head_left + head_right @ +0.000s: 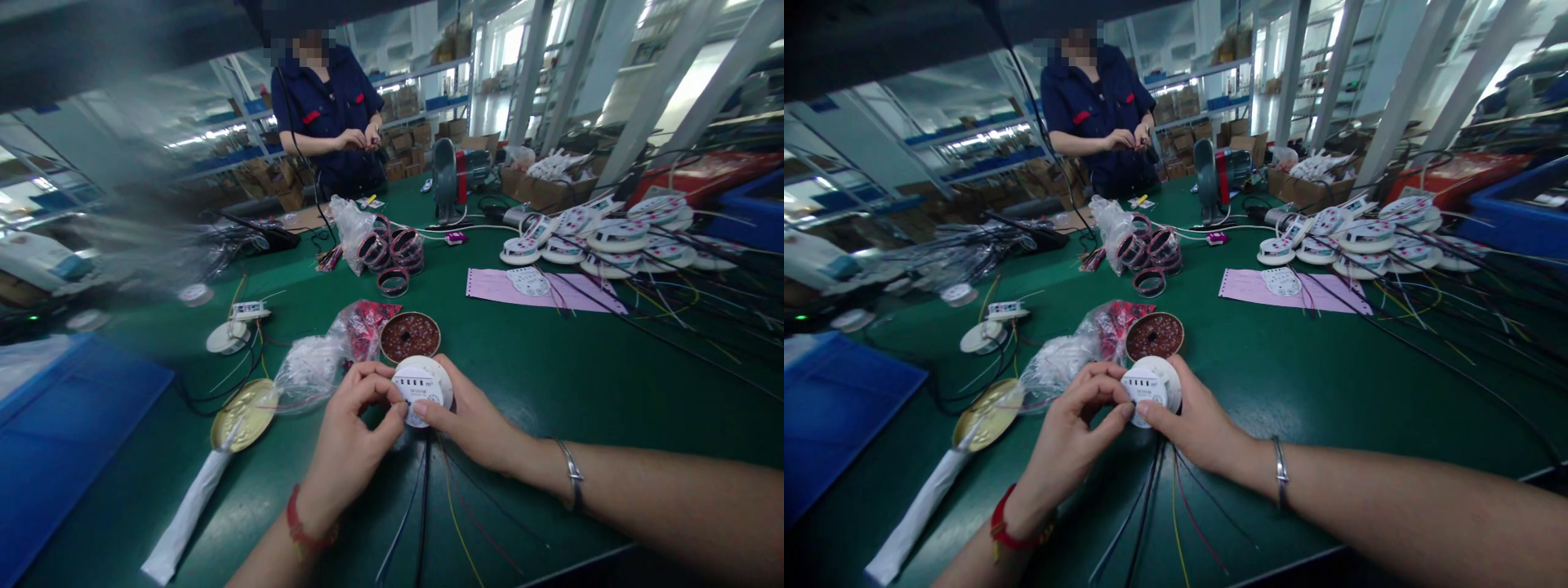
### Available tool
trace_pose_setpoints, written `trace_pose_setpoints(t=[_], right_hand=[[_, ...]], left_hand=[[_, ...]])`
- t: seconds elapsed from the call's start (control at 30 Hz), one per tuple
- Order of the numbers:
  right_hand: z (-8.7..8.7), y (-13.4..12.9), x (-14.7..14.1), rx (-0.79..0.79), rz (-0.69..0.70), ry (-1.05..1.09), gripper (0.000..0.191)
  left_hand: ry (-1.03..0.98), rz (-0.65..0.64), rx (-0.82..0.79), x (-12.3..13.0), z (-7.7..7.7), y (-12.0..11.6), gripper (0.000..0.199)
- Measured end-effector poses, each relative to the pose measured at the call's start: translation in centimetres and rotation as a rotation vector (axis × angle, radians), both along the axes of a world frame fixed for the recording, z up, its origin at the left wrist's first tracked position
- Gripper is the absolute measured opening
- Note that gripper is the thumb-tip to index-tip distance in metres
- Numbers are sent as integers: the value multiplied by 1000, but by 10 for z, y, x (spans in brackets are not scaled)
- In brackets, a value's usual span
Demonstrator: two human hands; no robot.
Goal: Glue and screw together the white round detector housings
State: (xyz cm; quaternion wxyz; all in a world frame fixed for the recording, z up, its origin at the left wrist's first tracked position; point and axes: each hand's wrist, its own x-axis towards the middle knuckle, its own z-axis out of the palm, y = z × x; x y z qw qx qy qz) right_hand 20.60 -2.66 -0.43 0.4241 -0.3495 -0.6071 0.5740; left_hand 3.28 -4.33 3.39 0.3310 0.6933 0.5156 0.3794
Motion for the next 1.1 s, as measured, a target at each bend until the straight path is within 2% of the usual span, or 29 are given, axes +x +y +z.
trace_pose_setpoints(t=[0.1, 0.3, 0.43, 0.57, 0.63, 0.73, 0.8, 0.87, 0.93, 1.0, 1.1], right_hand=[[1, 0, 1, 30, 2, -32, 36], [2, -2, 1, 16, 39, 10, 35], [1, -2, 0, 34, 41, 29, 36], [-2, 2, -1, -31, 48, 89, 37], [-1, 4, -2, -70, 26, 114, 39], [1, 6, -2, -155, -25, 133, 40], [3, 6, -3, -209, -33, 161, 42], [5, 5, -3, -233, -35, 187, 43], [7, 4, -3, -258, -40, 205, 42], [8, 3, -3, -297, -37, 210, 40], [9, 3, -3, -327, -30, 212, 39]], left_hand=[[-70, 9, -57, 2, 1, 0, 8], [-387, -2, -300, 2, -2, 1, 27], [-443, -18, -354, 2, -6, 2, 31], [-463, -23, -366, 2, -5, 4, 32], [-392, -13, -294, 0, -3, 4, 28], [-102, 30, 41, -4, -1, 3, 20], [139, 5, 295, -7, 0, 1, 29], [314, -49, 454, -8, -1, -1, 38], [363, -36, 530, -8, -3, -3, 32], [328, 45, 573, -9, -4, -4, 23], [304, 155, 622, -14, -2, 1, 21]])
